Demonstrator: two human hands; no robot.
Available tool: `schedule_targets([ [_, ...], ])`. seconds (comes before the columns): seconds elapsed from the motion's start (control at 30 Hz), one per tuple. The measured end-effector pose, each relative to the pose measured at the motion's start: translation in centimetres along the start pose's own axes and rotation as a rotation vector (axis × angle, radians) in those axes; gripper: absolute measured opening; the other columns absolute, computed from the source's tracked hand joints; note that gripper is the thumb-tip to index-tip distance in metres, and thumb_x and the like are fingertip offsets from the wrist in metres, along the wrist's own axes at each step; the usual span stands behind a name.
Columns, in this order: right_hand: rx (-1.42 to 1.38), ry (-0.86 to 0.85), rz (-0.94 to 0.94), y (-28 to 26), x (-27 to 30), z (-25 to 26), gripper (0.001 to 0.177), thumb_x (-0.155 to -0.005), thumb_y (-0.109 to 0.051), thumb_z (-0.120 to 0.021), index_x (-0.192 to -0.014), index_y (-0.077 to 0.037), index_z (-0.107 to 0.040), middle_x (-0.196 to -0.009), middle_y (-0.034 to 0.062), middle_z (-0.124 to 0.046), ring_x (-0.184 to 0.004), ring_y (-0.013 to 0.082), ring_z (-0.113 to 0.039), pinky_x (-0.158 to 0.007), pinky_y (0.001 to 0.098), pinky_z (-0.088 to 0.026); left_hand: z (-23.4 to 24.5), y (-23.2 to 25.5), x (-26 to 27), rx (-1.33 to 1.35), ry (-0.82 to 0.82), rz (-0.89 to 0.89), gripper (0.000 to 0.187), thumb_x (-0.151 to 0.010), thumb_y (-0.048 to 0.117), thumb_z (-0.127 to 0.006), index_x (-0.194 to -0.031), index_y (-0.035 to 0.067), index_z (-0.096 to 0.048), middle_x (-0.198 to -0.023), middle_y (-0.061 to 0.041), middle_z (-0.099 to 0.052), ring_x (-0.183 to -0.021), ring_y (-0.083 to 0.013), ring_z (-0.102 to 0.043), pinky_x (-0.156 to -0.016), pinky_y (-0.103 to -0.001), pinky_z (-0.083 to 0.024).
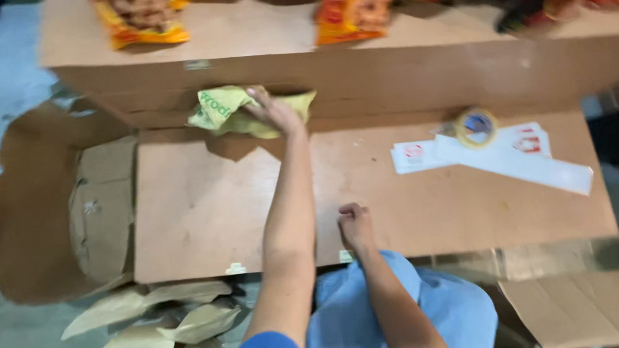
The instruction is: The person wipes a cardboard box with a cloth, then uses scissors to cut tape and applies printed labels to the box. They handle multiple labels and place them on the box surface.
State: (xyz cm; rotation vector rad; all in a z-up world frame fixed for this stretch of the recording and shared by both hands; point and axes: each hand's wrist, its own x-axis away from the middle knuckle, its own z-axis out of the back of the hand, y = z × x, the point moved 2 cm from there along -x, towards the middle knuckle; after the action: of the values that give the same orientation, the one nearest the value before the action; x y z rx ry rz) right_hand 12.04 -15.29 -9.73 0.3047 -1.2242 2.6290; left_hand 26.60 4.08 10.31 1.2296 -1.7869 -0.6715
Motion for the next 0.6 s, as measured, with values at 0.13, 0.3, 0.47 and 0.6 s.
schedule_targets([
  [0.13, -0.196, 0.044, -0.136, 0.0, -0.3, 1.5, 0.026, -0.079, -0.012, -0.067, -0.103, -0.015, -0.076, -0.095, 0.0118, -0.064, -0.095, 0.0284, -0.07, -0.086, 0.0372, -0.056, 6.3, -5.4, 3.4, -1.325, -0.612, -0.641, 0.043, -0.107, 0.029, -0.05, -0.145, 0.01, -0.055, -0.149, -0.032, -0.046, -0.138, -0.0542, -0.04, -0.114, -0.065, -0.032],
  [0.3, -0.539, 0.343, -0.161, 2.8, -2.2, 6.6, 0.032, -0.085, -0.001, -0.061, -0.116, -0.005, -0.069, -0.099, 0.0177, -0.063, -0.096, 0.0296, -0.068, -0.084, 0.0375, -0.055, 11.3, -13.5, 6.8, -1.697, -1.127, -0.678, 0.044, -0.104, 0.053, -0.047, -0.143, 0.035, -0.058, -0.171, 0.0, -0.016, -0.156, -0.0446, -0.003, -0.117, -0.072, -0.009],
  [0.47, -1.205, 0.598, -0.235, 6.1, -9.6, 15.0, 0.04, -0.108, -0.037, -0.036, -0.121, -0.013, -0.065, -0.101, -0.0039, -0.056, -0.096, 0.0041, -0.057, -0.087, 0.0127, -0.047, 9.9, -18.7, 11.6, -1.726, -1.424, -0.817, 0.048, -0.096, 0.049, -0.054, -0.143, 0.045, -0.054, -0.162, 0.005, -0.041, -0.154, -0.0463, -0.015, -0.113, -0.079, -0.007],
  [0.6, -0.385, 0.519, -0.206, 6.7, -13.3, 22.6, 0.05, -0.104, -0.019, -0.056, -0.152, -0.016, -0.043, -0.149, 0.0279, -0.034, -0.131, 0.0445, -0.05, -0.116, 0.0491, -0.038, 9.6, -22.0, 12.4, -1.698, -1.458, -0.778, 0.053, -0.097, 0.042, -0.056, -0.15, 0.042, -0.048, -0.165, 0.004, -0.033, -0.152, -0.0465, -0.019, -0.113, -0.076, -0.009],
])
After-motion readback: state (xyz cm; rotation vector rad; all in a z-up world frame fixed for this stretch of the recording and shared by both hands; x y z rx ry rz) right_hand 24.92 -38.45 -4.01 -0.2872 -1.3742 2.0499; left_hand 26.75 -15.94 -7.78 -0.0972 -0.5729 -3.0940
